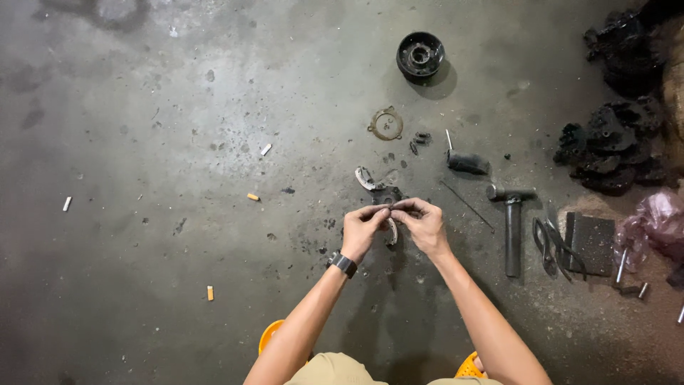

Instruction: The person sits on the workshop floor assembling a motorcycle clutch/brake shoe assembly. They fit curved shoe segments into a circular hub, press the parts together by hand, use pliers to seat components, and finally reach for a hammer to tap the assembly into place.

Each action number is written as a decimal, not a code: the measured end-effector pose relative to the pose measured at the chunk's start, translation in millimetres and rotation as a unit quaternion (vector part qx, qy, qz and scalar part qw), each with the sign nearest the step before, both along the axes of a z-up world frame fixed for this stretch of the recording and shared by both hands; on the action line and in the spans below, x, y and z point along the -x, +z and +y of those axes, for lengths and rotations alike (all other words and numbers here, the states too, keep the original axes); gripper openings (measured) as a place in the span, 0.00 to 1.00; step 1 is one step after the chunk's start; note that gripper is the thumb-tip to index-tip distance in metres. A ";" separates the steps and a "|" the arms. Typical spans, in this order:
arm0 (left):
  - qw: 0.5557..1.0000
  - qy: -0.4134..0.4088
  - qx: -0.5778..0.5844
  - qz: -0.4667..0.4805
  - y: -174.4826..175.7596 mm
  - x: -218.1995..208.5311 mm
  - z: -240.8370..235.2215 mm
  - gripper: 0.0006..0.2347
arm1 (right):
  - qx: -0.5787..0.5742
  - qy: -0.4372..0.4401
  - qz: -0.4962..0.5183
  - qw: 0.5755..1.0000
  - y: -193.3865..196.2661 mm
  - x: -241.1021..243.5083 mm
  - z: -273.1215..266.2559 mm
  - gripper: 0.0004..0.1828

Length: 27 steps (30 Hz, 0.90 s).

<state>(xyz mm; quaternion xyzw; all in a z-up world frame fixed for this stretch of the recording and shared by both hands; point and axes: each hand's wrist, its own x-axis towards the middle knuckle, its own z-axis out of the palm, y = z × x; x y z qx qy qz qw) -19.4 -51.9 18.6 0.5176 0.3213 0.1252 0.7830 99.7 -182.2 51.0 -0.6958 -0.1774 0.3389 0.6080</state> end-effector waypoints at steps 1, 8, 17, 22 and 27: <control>0.998 -0.002 0.060 0.008 -4.0 0.9 0.1 0.10 | 0.019 -0.003 -0.032 0.999 -2.0 2.5 -0.9 0.08; 0.996 0.011 0.081 0.017 -27.2 12.2 -2.9 0.10 | -0.007 -0.009 -0.016 1.000 -13.2 13.9 2.0 0.09; 0.994 0.052 0.008 0.092 -70.2 30.7 8.7 0.10 | 0.110 0.099 -0.336 0.930 -1.1 -7.0 43.5 0.18; 0.993 0.053 0.015 0.102 -65.6 38.0 17.0 0.10 | 0.104 0.163 -0.407 0.893 -14.1 -5.9 53.7 0.17; 0.992 0.055 0.027 0.108 -79.5 42.7 21.4 0.10 | 0.108 0.156 -0.387 0.903 -19.6 -5.7 56.0 0.17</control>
